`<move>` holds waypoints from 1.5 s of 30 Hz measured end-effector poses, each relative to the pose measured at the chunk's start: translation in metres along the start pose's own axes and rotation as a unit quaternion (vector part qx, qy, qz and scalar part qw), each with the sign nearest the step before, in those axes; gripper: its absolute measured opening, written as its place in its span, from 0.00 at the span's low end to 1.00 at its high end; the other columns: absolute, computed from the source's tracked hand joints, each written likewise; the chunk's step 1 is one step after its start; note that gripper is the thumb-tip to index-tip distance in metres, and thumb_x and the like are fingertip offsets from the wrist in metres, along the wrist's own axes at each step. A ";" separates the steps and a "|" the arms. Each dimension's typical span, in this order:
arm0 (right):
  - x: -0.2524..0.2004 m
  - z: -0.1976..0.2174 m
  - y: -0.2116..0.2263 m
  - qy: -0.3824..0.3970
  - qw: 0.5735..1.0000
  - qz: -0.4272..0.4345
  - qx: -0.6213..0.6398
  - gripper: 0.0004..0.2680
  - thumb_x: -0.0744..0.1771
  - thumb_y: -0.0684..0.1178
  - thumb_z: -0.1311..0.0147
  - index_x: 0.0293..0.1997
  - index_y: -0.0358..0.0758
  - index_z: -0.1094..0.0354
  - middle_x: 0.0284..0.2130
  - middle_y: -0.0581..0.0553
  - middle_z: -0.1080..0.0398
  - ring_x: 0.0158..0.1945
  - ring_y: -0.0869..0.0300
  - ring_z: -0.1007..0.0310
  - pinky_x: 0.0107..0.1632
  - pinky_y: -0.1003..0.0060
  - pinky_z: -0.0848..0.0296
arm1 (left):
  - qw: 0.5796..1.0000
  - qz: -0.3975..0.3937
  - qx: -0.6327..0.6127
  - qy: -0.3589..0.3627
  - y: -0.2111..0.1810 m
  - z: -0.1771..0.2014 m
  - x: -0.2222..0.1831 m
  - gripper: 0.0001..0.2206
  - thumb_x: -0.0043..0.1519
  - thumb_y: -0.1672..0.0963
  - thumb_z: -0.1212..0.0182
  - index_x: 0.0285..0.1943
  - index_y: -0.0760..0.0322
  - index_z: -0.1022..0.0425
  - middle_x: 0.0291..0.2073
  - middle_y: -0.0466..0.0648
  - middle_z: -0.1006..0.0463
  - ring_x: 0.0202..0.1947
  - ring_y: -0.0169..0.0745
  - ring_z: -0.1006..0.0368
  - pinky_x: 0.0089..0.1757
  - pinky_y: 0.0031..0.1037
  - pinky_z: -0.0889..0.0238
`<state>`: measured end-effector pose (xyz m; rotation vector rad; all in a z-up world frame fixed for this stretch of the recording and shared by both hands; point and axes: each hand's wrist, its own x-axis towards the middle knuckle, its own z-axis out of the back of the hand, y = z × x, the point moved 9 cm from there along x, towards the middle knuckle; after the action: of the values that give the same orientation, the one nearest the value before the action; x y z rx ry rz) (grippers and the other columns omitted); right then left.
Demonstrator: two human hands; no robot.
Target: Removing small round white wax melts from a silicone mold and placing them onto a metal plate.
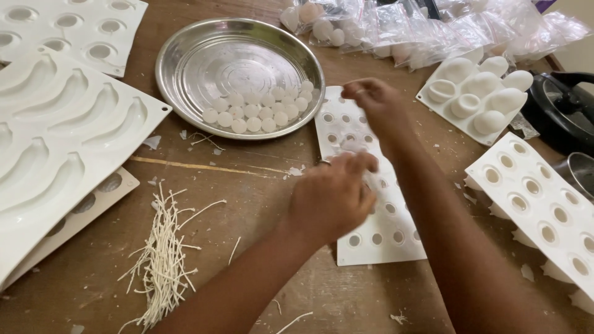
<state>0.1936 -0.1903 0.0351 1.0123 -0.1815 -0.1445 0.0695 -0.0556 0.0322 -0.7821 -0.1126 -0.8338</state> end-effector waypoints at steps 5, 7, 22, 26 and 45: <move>-0.016 0.059 -0.039 -0.072 0.914 -0.055 0.395 0.10 0.71 0.52 0.47 0.52 0.37 0.31 0.36 0.48 0.29 0.36 0.61 0.31 0.39 0.68 0.30 | 0.989 0.039 0.055 -0.131 0.029 0.009 -0.004 0.18 0.59 0.57 0.41 0.58 0.56 0.38 0.34 0.50 0.29 0.23 0.36 0.33 0.22 0.27 0.36; -0.015 0.068 -0.053 -0.124 0.911 -0.056 0.388 0.11 0.71 0.52 0.46 0.53 0.36 0.32 0.34 0.50 0.29 0.32 0.63 0.34 0.36 0.70 0.32 | 0.985 -0.003 0.076 -0.155 0.007 0.002 -0.010 0.21 0.58 0.58 0.40 0.60 0.55 0.38 0.36 0.52 0.28 0.25 0.37 0.32 0.23 0.26 0.35; -0.013 -0.020 0.011 -0.032 0.996 0.075 -0.034 0.09 0.69 0.50 0.47 0.46 0.37 0.24 0.33 0.48 0.20 0.36 0.67 0.23 0.37 0.70 0.28 | 0.985 -0.154 -0.077 -0.011 -0.062 -0.024 -0.032 0.25 0.54 0.62 0.40 0.62 0.54 0.36 0.36 0.49 0.29 0.21 0.39 0.30 0.24 0.30 0.34; -0.013 -0.025 0.014 -0.029 0.992 0.096 -0.076 0.10 0.70 0.51 0.47 0.46 0.36 0.24 0.33 0.48 0.20 0.35 0.66 0.22 0.38 0.70 0.28 | 0.980 -0.171 -0.088 -0.043 -0.066 -0.014 -0.034 0.23 0.52 0.61 0.39 0.58 0.55 0.33 0.34 0.48 0.29 0.23 0.39 0.32 0.27 0.29 0.34; -0.096 0.114 -0.094 0.072 0.921 -0.142 -0.355 0.13 0.69 0.56 0.49 0.57 0.47 0.28 0.52 0.45 0.22 0.52 0.54 0.20 0.51 0.59 0.21 | 0.714 0.485 -0.500 -0.069 0.071 -0.002 -0.030 0.33 0.57 0.57 0.41 0.71 0.50 0.51 0.64 0.52 0.34 0.63 0.47 0.34 0.57 0.43 0.37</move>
<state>0.0714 -0.3145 0.0057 0.3117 0.1539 -0.3696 0.0988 -0.0085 -0.0220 -1.7074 0.6496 0.2884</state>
